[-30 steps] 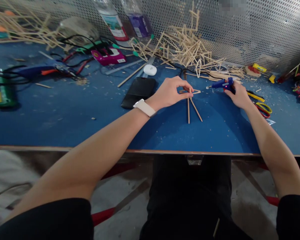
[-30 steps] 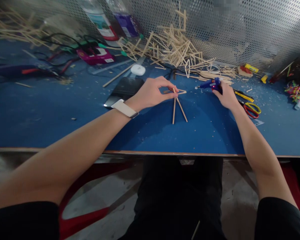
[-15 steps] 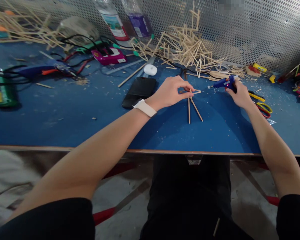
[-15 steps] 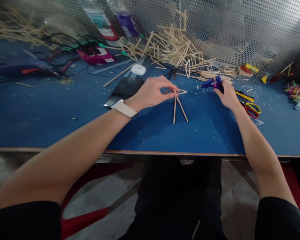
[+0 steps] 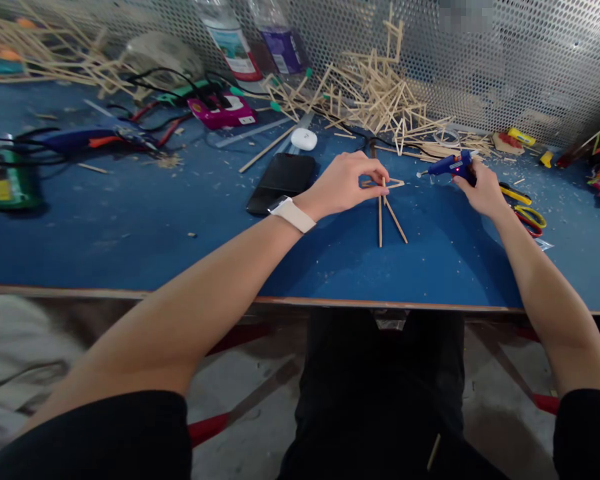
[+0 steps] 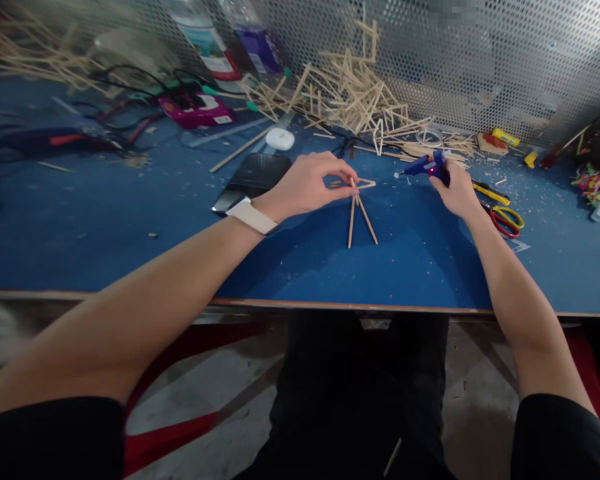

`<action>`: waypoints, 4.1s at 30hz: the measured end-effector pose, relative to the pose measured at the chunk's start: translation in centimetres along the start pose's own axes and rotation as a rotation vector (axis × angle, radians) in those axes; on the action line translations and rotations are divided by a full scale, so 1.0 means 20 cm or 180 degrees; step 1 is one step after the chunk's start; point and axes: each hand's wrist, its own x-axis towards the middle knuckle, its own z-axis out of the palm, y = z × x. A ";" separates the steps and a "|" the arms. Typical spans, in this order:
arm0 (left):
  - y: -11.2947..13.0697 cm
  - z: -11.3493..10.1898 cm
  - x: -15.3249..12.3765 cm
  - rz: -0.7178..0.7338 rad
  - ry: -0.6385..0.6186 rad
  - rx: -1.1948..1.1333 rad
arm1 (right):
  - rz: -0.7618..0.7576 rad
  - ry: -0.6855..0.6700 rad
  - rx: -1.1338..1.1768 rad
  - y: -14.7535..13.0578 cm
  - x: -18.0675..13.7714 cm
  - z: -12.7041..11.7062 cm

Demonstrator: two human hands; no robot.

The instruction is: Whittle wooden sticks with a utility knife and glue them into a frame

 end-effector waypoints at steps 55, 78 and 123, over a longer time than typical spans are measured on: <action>0.01 -0.01 0.00 -0.0055 -0.0028 -0.0021 | 0.0085 0.0230 -0.0321 -0.15 -0.02 -0.05; 0.00 -0.01 0.00 -0.0075 -0.0033 0.0025 | 0.0008 0.0168 -0.0385 -0.17 -0.03 -0.07; 0.01 -0.02 0.00 -0.0057 -0.0097 0.0167 | 0.0197 0.0217 -0.0080 -0.13 -0.02 0.00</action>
